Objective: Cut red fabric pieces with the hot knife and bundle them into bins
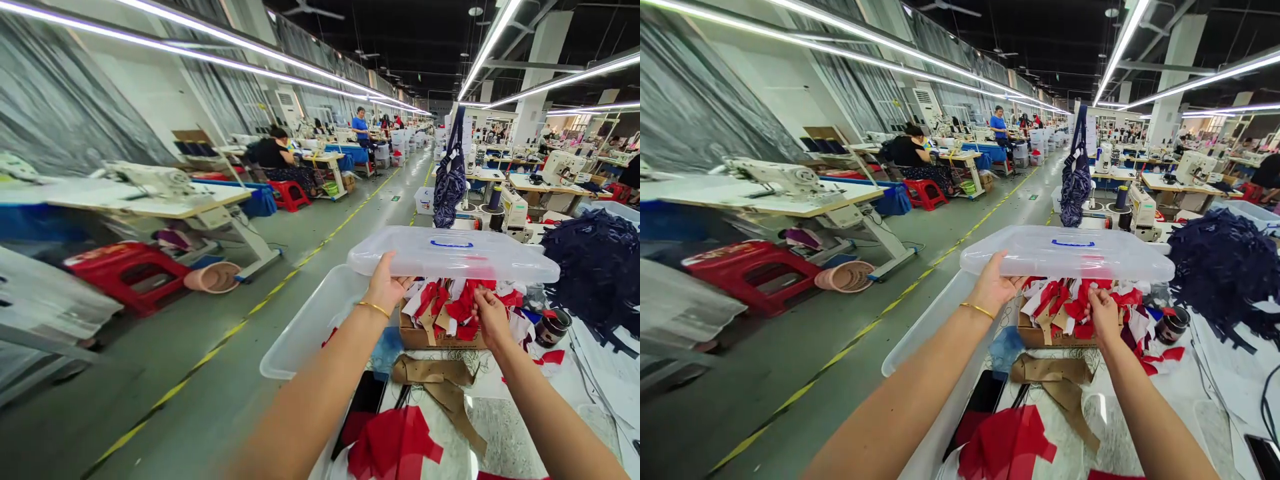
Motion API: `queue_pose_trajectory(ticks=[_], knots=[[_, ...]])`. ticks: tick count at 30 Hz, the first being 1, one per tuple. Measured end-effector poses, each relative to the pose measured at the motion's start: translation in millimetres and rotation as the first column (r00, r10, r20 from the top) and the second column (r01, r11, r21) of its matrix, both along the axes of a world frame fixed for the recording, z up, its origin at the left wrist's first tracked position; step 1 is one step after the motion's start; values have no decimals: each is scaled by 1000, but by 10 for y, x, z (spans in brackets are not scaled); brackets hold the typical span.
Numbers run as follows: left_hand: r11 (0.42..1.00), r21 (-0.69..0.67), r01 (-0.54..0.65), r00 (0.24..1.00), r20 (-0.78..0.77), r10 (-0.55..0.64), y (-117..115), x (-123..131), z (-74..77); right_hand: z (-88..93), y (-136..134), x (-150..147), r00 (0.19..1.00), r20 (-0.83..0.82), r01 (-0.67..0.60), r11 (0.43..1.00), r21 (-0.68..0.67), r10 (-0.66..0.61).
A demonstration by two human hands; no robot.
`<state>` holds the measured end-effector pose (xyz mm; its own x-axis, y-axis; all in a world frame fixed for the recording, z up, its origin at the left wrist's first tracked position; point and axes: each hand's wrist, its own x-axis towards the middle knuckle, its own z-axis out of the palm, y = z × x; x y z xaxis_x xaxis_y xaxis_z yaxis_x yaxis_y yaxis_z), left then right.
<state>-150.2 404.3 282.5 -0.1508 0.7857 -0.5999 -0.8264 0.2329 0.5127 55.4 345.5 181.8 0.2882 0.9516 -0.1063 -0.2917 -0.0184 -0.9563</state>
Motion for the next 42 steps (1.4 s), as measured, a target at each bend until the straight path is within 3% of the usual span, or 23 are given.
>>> queue_pose_trajectory(ticks=[7,14,19,22,26,28,31,33,37,39,42], knots=[[999,-25,-27,997,74,29,-19,-73,-321,-203,-374,-49,979,185,-68,994,-80,82],[995,-98,14,998,67,-8,-141,-85,-785,-130,-755,105,948,291,-100,990,-104,127],[978,-158,138,990,26,-135,-328,-121,-967,-33,-1117,312,914,314,-209,961,-180,257],[951,-168,260,964,-7,-265,-652,-38,-1046,59,-1295,395,893,280,-300,930,-213,353],[848,-205,488,866,-6,-500,-1361,260,-1168,128,-1522,367,863,200,-409,875,-259,463],[810,-204,550,827,2,-562,-1676,420,-1195,135,-1635,307,845,143,-462,838,-291,516],[808,-19,588,808,-2,-589,-1908,575,-1196,142,-1780,221,788,41,-564,748,-350,614],[713,89,695,717,-15,-697,-1921,606,-1222,138,-1850,199,756,-28,-616,696,-368,654],[358,10,934,355,-141,-924,-1887,537,-1386,49,-1926,280,783,-75,-591,701,-400,617],[293,-19,956,285,-172,-943,-1908,454,-1461,-43,-1958,361,811,-76,-553,717,-425,580],[283,-47,958,269,-193,-944,-1965,299,-1492,-204,-2030,481,830,-90,-525,715,-461,551]])
